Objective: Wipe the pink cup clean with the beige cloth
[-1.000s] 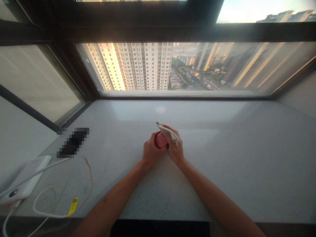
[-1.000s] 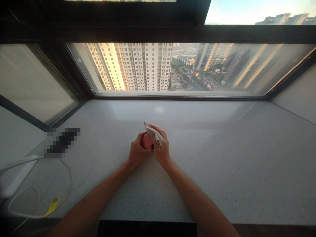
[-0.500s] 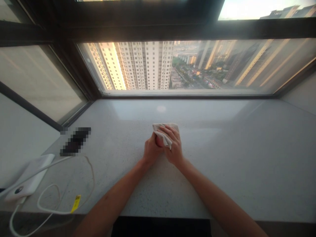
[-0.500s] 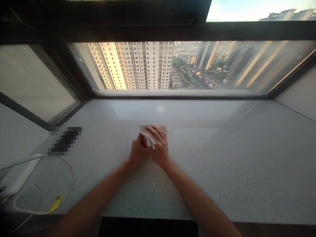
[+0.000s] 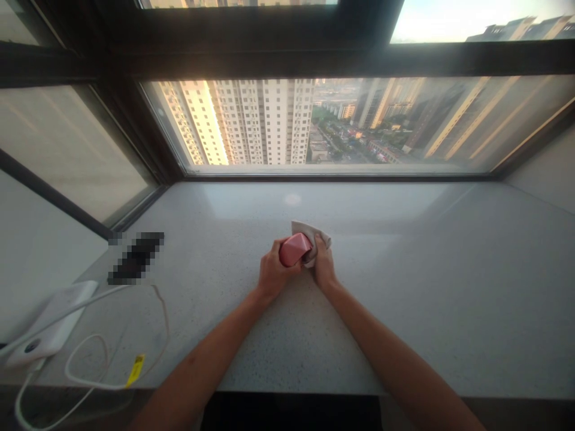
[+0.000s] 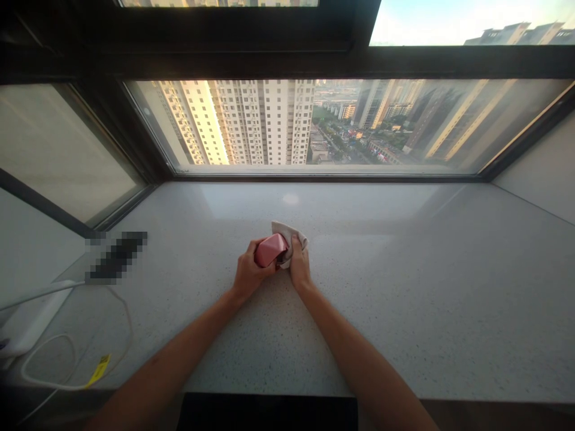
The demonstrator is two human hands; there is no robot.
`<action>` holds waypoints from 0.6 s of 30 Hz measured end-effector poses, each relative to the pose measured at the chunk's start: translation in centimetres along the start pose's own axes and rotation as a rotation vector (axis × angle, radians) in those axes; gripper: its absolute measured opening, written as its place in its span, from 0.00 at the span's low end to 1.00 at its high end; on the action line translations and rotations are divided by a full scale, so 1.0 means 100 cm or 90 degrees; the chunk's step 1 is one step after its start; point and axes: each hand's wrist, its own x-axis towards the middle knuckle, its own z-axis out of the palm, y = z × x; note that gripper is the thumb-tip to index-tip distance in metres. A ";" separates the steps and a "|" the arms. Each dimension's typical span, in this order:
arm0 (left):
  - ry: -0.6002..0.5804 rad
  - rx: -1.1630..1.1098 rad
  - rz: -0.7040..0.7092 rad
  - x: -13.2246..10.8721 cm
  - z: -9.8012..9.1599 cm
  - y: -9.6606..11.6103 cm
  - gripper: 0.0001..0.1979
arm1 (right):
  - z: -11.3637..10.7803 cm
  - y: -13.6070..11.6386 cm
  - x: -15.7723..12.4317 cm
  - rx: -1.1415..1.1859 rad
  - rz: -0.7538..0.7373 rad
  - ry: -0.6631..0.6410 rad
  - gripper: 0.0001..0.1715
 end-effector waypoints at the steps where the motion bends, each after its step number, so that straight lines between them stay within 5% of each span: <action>1: -0.005 -0.002 0.002 0.000 -0.001 0.000 0.31 | 0.000 0.000 0.000 0.003 0.007 0.002 0.36; 6: -0.081 -0.046 0.033 0.001 -0.002 -0.006 0.30 | -0.001 -0.012 -0.008 -0.046 0.012 0.005 0.33; 10: -0.163 -0.086 0.060 0.000 0.004 -0.016 0.33 | -0.009 -0.033 -0.009 -0.165 -0.207 -0.056 0.27; 14: -0.163 -0.067 0.072 0.000 0.010 -0.018 0.31 | -0.019 -0.043 -0.003 -0.329 -0.424 -0.113 0.25; 18: -0.139 -0.068 0.035 0.003 0.009 -0.014 0.24 | -0.024 -0.045 -0.001 -0.440 -0.505 -0.186 0.29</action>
